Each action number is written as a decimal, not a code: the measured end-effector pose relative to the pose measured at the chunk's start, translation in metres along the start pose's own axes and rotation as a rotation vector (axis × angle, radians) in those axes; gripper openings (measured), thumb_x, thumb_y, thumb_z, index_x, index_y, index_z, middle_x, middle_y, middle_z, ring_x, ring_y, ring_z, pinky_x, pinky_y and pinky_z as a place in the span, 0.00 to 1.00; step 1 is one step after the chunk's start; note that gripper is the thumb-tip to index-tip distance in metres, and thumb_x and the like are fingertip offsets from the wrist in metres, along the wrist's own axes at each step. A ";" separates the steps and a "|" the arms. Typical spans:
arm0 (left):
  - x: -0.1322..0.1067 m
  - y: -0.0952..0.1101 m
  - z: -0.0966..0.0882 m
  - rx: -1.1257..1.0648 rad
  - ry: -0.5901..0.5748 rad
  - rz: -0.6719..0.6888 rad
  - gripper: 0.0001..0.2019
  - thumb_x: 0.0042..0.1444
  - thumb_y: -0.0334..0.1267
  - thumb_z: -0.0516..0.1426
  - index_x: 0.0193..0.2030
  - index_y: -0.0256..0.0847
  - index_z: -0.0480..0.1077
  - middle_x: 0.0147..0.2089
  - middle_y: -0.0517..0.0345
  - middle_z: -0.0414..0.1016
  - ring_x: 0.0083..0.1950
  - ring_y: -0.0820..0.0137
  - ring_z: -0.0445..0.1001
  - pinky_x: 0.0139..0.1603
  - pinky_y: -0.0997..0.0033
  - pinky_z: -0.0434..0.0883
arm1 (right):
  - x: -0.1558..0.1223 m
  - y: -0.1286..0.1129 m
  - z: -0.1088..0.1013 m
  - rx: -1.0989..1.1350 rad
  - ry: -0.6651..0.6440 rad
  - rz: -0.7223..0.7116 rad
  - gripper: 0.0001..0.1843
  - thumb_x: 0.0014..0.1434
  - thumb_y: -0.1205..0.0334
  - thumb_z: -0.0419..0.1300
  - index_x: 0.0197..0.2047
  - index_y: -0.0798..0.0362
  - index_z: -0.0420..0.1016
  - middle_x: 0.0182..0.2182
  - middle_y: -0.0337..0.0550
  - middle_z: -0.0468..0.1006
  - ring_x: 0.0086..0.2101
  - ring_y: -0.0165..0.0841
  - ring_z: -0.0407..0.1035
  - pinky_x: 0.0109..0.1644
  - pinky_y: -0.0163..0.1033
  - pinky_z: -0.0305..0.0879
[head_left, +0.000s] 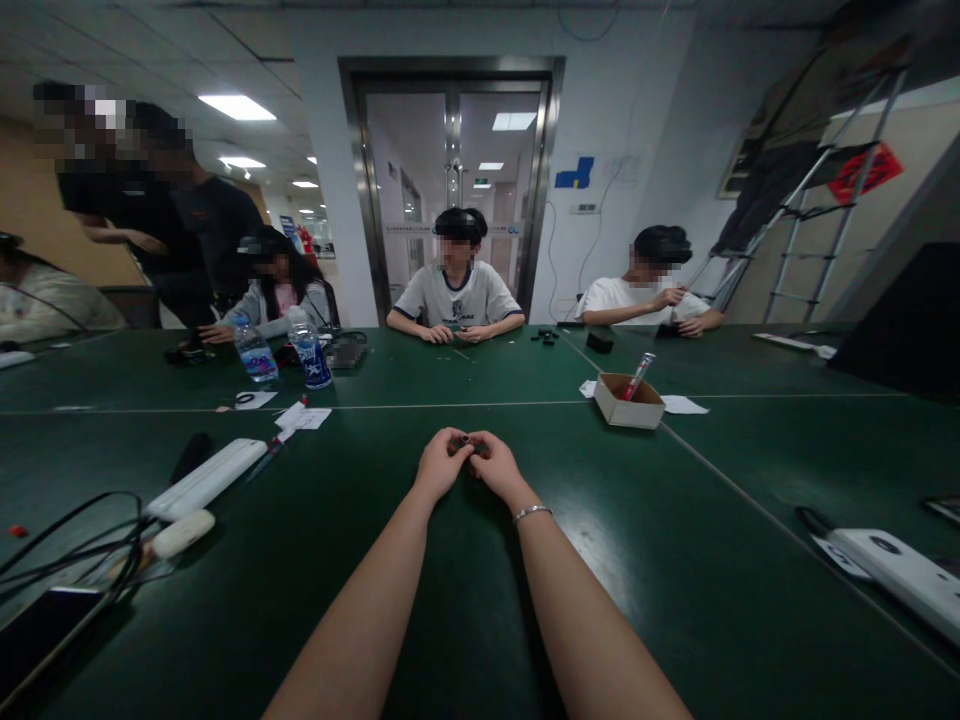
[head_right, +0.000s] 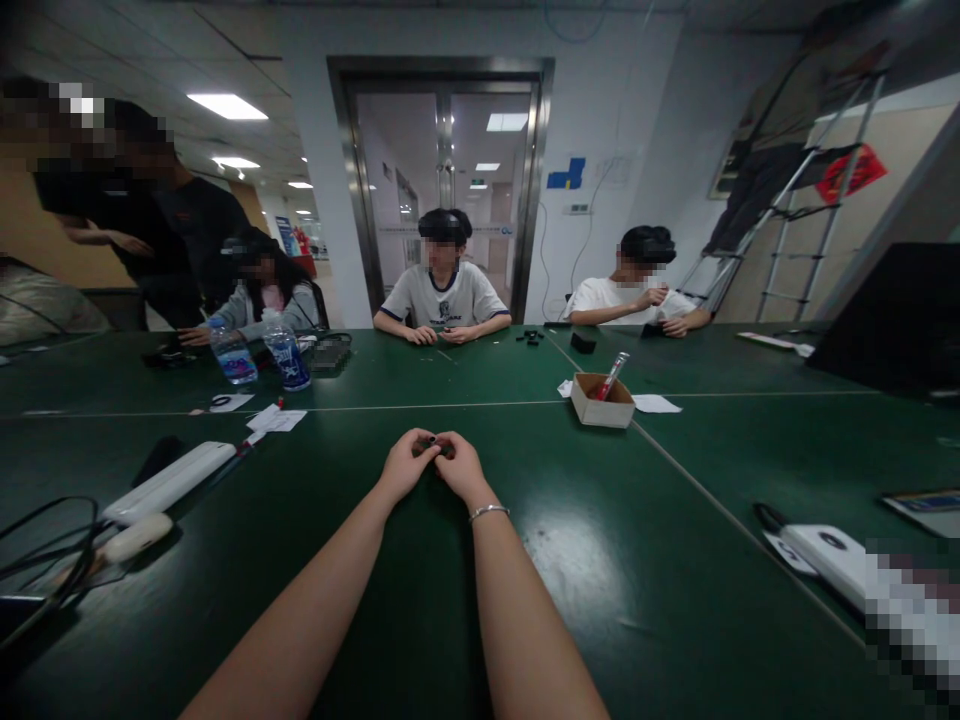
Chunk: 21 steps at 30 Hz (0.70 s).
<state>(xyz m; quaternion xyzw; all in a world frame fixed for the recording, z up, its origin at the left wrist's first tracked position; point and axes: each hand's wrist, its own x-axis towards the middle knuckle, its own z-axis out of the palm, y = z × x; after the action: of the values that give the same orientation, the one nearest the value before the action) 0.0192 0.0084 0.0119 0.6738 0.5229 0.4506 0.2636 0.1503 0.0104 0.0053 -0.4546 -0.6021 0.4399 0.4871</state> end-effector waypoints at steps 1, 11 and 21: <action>0.000 -0.001 0.001 -0.005 -0.002 -0.011 0.08 0.52 0.36 0.57 0.40 0.41 0.70 0.42 0.56 0.73 0.38 0.71 0.71 0.41 0.70 0.68 | -0.001 -0.001 0.001 0.058 0.003 0.022 0.16 0.47 0.70 0.56 0.42 0.53 0.66 0.31 0.37 0.73 0.17 0.23 0.63 0.18 0.29 0.60; -0.056 0.020 -0.013 -0.147 -0.186 -0.021 0.07 0.52 0.33 0.55 0.38 0.38 0.70 0.41 0.54 0.72 0.40 0.70 0.72 0.44 0.69 0.69 | -0.054 -0.016 -0.003 0.116 -0.161 0.013 0.19 0.50 0.56 0.62 0.43 0.52 0.63 0.26 0.33 0.69 0.17 0.24 0.63 0.17 0.29 0.58; -0.205 0.061 -0.149 0.506 -0.501 0.089 0.18 0.55 0.48 0.54 0.54 0.61 0.68 0.59 0.61 0.66 0.60 0.58 0.61 0.59 0.53 0.62 | -0.185 -0.065 -0.080 0.077 -0.323 0.229 0.19 0.52 0.50 0.63 0.36 0.51 0.59 0.38 0.43 0.74 0.24 0.25 0.64 0.24 0.30 0.60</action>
<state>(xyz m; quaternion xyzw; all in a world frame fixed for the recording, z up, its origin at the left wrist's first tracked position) -0.0929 -0.2213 0.0624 0.8294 0.5073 0.1388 0.1883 0.2418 -0.1762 0.0454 -0.4249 -0.5995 0.5822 0.3480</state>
